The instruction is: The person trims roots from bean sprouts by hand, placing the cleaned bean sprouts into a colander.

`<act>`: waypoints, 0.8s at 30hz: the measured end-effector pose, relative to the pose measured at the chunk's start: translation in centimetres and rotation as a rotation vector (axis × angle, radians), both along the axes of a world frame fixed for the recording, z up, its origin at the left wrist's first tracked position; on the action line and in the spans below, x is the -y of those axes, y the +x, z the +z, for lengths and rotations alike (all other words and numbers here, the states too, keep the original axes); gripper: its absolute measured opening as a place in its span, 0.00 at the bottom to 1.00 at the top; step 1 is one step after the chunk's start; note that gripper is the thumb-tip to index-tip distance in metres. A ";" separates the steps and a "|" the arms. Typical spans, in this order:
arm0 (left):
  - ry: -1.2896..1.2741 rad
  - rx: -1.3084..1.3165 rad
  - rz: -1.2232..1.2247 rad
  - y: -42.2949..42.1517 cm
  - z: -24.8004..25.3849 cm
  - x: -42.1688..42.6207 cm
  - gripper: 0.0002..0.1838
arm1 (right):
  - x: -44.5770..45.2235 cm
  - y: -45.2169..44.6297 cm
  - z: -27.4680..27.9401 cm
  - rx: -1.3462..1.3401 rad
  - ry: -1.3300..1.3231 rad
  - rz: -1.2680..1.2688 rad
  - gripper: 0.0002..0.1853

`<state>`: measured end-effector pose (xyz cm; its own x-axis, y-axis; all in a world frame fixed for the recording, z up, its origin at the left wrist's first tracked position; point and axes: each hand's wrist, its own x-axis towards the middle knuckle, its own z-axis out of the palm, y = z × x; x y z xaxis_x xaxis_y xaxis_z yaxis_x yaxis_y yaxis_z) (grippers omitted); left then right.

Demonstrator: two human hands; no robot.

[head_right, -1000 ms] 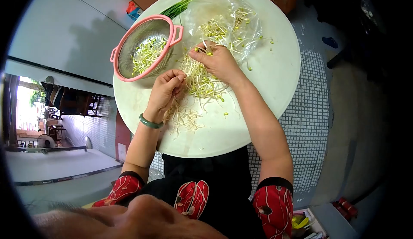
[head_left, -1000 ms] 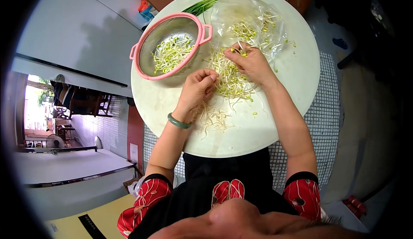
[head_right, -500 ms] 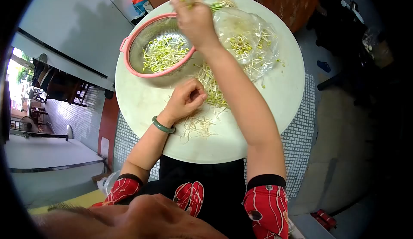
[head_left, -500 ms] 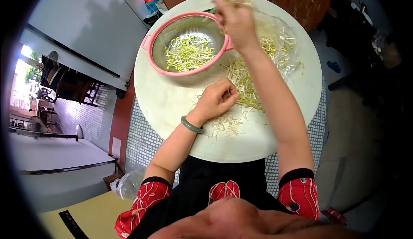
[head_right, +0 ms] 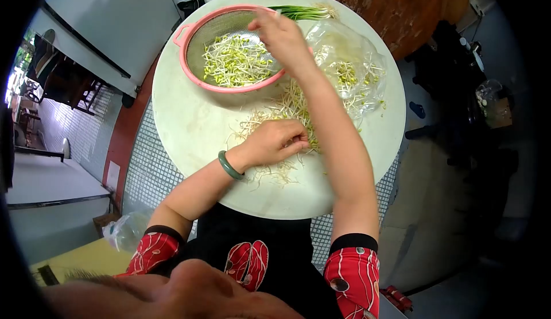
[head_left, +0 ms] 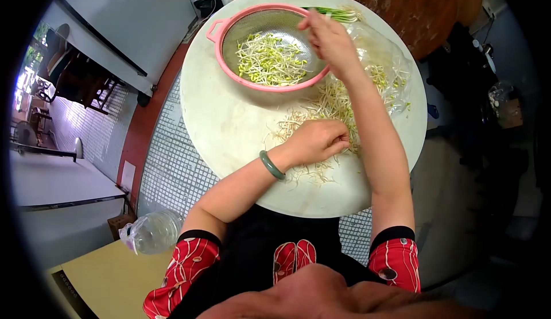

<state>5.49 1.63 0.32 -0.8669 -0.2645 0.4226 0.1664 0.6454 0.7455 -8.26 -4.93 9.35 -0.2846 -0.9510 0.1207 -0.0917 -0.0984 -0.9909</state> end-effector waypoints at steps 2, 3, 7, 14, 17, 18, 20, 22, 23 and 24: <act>-0.012 -0.009 0.006 -0.2 -0.7 -0.1 0.09 | 2.0 0.7 -0.8 -0.390 0.039 0.008 0.30; -0.012 -0.030 0.013 -0.3 -1.0 -0.1 0.09 | 2.9 1.4 -1.5 -0.587 0.067 0.050 0.32; -0.029 0.016 0.066 0.2 -1.0 0.7 0.09 | 2.3 0.5 -2.1 -0.909 -0.067 0.030 0.36; -0.014 -0.110 0.074 0.7 0.1 0.6 0.09 | -20.5 -9.9 -1.1 -0.402 -0.571 -0.641 0.17; -0.017 -0.104 0.028 0.9 0.8 0.2 0.10 | -33.4 -14.6 -7.4 0.115 -0.539 -1.142 0.18; -0.024 -0.087 0.006 0.9 1.0 0.2 0.09 | -38.8 -17.0 -13.2 0.210 -0.392 -1.314 0.18; 0.020 -0.118 -0.012 0.9 1.2 0.1 0.09 | -48.2 -17.0 -26.5 0.469 -0.071 -0.950 0.19; 0.036 -0.107 -0.026 0.8 0.9 0.0 0.10 | -38.6 -7.5 -28.3 0.717 0.125 -1.166 0.18; 0.046 -0.115 -0.015 0.7 0.6 -0.1 0.10 | -34.3 -3.6 -27.2 0.813 0.166 -1.033 0.18; 0.053 -0.120 -0.006 0.6 0.3 -0.1 0.10 | -30.9 -0.8 -26.5 0.876 0.226 -0.896 0.18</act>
